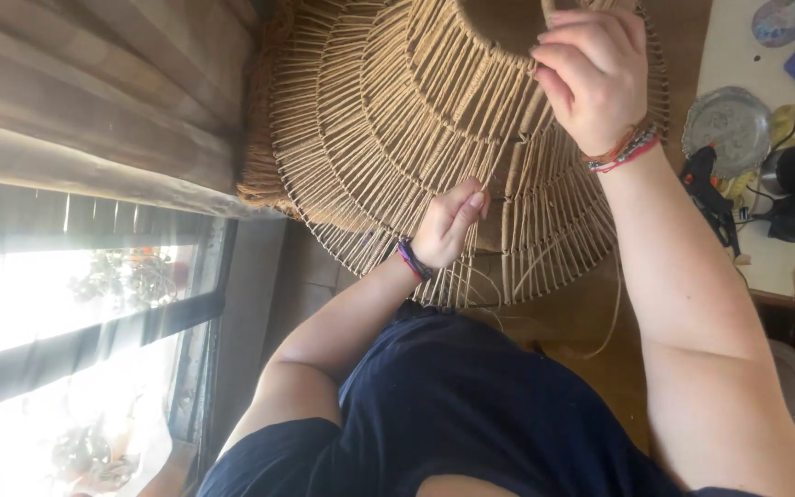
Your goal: Weaving thin wicker strands through a frame to construct a lampshade.
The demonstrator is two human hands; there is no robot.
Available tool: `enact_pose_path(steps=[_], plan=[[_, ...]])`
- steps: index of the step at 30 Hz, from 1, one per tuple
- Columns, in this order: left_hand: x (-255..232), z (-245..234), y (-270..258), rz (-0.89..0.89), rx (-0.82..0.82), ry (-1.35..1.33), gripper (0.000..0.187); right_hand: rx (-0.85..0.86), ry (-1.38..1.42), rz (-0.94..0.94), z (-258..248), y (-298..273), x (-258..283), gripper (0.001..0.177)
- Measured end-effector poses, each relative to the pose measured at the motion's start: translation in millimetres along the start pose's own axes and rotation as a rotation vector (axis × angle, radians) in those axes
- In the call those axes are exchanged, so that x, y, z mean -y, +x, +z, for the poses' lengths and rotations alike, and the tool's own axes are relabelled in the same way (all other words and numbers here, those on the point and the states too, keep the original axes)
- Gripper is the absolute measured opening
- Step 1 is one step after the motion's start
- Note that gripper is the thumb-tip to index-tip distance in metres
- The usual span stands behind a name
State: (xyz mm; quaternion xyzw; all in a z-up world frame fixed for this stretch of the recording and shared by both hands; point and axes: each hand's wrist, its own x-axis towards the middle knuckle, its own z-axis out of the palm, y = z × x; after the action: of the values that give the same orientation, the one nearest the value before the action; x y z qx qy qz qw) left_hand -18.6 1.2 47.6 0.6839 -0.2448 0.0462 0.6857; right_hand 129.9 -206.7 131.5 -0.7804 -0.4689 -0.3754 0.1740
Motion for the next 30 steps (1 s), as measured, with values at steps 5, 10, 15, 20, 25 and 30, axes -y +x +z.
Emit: enact_pose_path(steps=[5,10,15,20,25,30], plan=[[-25.7,-3.7,9.6,-0.052,0.016,-0.354,0.034,-0.09,0.065,0.006,9.9,-9.0,-6.5,0.016],[-56.4,-24.1,28.6,0.121,-0.039,-0.526,0.033,-0.161,0.114,-0.059,15.7,-12.1,-10.3,0.044],[17.5,8.7,-20.5,-0.19,-0.063,-0.257,0.035,-0.146,0.083,0.017,19.6,-14.5,-11.2,0.022],[96.6,55.1,0.4,-0.364,-0.091,-0.532,0.034,-0.033,0.123,0.055,4.8,-6.5,-6.4,0.026],[92.0,73.9,-23.6,-0.65,-0.24,-0.472,0.039,-0.086,0.118,0.223,-17.3,-20.0,57.2,0.025],[73.5,84.8,-62.9,-0.544,-0.662,-0.616,0.016,0.125,0.176,0.534,38.5,-97.6,84.7,0.035]])
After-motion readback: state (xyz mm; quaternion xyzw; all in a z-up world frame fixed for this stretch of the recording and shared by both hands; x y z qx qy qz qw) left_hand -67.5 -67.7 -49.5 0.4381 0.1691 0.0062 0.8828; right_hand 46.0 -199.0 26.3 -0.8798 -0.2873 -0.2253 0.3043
